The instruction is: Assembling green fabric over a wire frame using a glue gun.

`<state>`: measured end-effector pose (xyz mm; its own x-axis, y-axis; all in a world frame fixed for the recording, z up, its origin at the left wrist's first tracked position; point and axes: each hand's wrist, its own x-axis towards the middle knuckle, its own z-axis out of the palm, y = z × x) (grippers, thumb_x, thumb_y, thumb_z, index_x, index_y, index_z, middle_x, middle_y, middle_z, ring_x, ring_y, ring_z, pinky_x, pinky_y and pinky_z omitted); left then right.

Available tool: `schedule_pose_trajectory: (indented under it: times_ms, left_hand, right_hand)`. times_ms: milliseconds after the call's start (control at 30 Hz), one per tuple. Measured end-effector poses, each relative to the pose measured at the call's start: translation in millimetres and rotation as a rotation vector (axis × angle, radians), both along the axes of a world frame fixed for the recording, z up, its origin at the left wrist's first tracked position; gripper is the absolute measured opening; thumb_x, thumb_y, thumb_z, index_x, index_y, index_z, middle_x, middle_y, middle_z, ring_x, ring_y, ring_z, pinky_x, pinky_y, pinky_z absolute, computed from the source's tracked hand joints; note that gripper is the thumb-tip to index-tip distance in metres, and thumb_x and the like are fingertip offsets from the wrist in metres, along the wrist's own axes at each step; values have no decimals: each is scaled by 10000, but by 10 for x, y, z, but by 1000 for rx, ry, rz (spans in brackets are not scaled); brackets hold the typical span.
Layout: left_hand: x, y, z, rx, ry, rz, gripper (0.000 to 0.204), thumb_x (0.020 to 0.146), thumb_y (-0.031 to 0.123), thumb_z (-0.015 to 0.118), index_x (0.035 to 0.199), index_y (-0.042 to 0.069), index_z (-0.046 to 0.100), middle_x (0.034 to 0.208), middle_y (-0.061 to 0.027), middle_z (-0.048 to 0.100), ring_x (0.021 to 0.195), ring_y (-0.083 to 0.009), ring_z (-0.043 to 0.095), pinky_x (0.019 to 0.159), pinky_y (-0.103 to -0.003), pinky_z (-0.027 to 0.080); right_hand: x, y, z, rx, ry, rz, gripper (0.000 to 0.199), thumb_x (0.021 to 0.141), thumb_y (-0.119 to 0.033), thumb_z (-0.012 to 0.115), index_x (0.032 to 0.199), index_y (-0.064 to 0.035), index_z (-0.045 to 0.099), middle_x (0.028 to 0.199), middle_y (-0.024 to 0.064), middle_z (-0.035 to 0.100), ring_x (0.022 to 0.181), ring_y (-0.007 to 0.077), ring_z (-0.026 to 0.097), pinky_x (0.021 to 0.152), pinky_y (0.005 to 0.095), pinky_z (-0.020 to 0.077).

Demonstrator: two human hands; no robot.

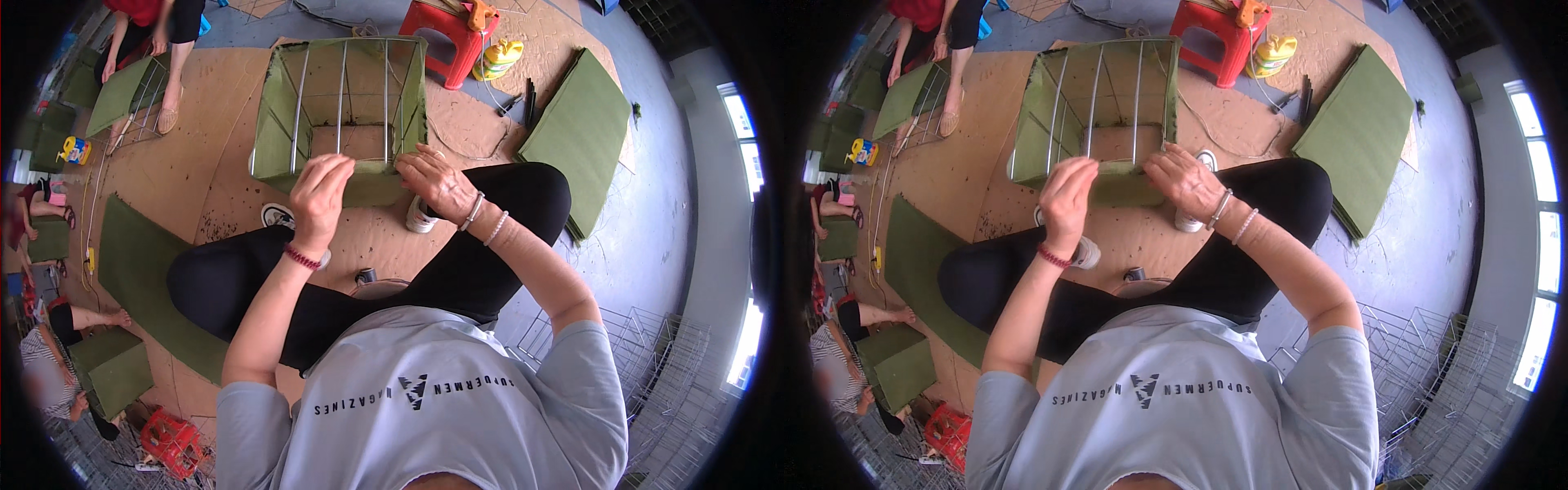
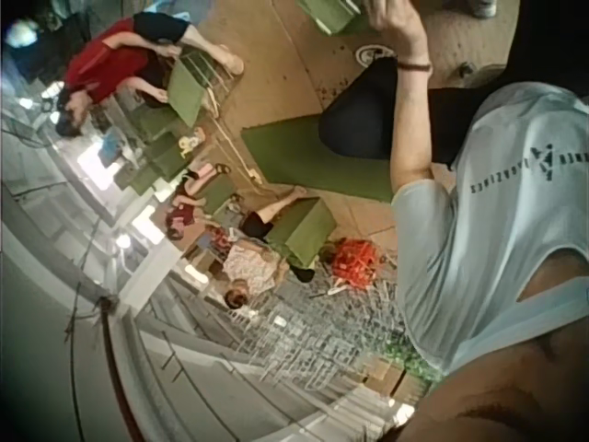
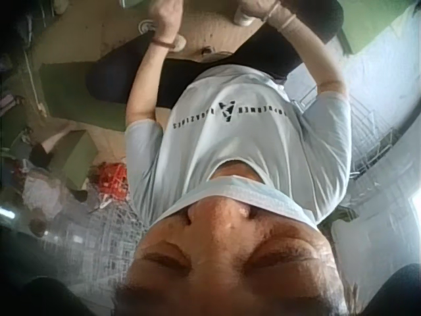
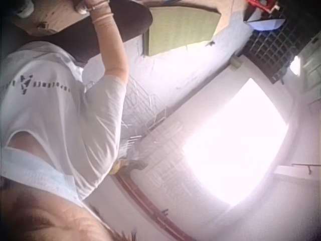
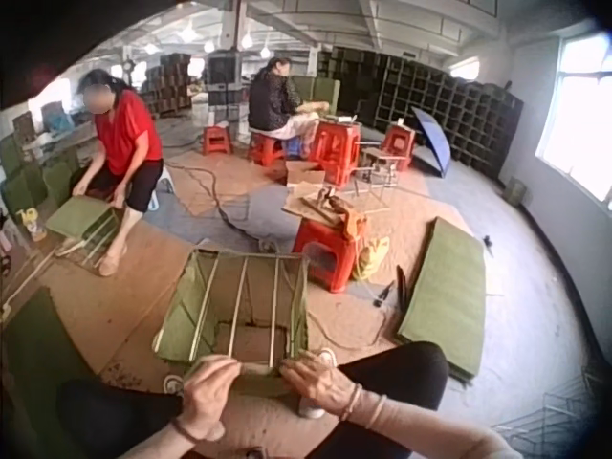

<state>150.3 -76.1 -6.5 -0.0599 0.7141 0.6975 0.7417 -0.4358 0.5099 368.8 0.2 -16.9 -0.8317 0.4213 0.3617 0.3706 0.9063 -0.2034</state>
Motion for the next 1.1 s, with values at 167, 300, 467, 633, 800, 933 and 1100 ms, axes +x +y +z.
schedule_pose_trajectory:
  times_ms: [167, 300, 467, 633, 800, 933, 1100]
  left_hand:
    - [-1, -10, -98, -39, 250, -49, 219, 706, 26, 709, 918, 6, 661, 943, -68, 632, 937, -216, 600, 813, -318, 520]
    - [53, 112, -138, -32, 263, -108, 272, 660, -16, 722, 923, -9, 655, 938, -97, 634, 933, -248, 608, 799, -333, 517]
    - [72, 279, -91, -62, 282, -156, 272, 670, -11, 712, 934, -8, 644, 940, -100, 627, 939, -247, 604, 796, -337, 514]
    - [147, 278, -159, -80, 282, -199, 332, 680, 61, 731, 990, 5, 626, 1008, -106, 612, 998, -251, 583, 857, -349, 492]
    - [-18, 135, -19, -129, 318, -22, 511, 668, 195, 758, 1118, 27, 584, 1105, -89, 581, 1079, -245, 541, 990, -431, 394]
    - [-333, 91, 134, -192, 464, 13, 479, 686, 225, 749, 1098, 34, 597, 1033, -83, 598, 1009, -232, 563, 989, -424, 385]
    - [-683, 139, 252, -299, 527, -77, 294, 727, 156, 723, 966, 30, 607, 782, -113, 616, 762, -268, 587, 876, -410, 455]
  right_hand:
    - [-71, 64, -143, 56, 101, 8, 100, 747, -62, 572, 833, -25, 537, 759, 111, 561, 786, 293, 576, 889, 390, 444]
    - [-31, 149, -89, -56, 88, 61, 116, 735, -89, 572, 830, -32, 536, 731, 107, 555, 756, 295, 563, 740, 365, 444]
    - [67, 395, -74, -110, 50, 108, 102, 753, -103, 594, 813, -52, 529, 732, 105, 550, 756, 296, 559, 721, 369, 454]
    - [51, 243, 19, 0, -46, -11, 224, 768, -160, 650, 905, -15, 547, 897, 130, 582, 886, 319, 567, 823, 382, 456]
    - [35, 306, -12, 20, 14, -21, 174, 781, -150, 633, 774, -24, 514, 766, 126, 559, 764, 300, 563, 771, 388, 440]
    - [74, 451, -98, -7, 44, 45, 179, 797, -162, 622, 749, -33, 507, 718, 127, 555, 717, 305, 558, 755, 382, 440]
    - [193, 794, -93, -22, -89, 97, 156, 813, -188, 614, 757, -58, 549, 671, 105, 553, 692, 297, 566, 750, 373, 454]
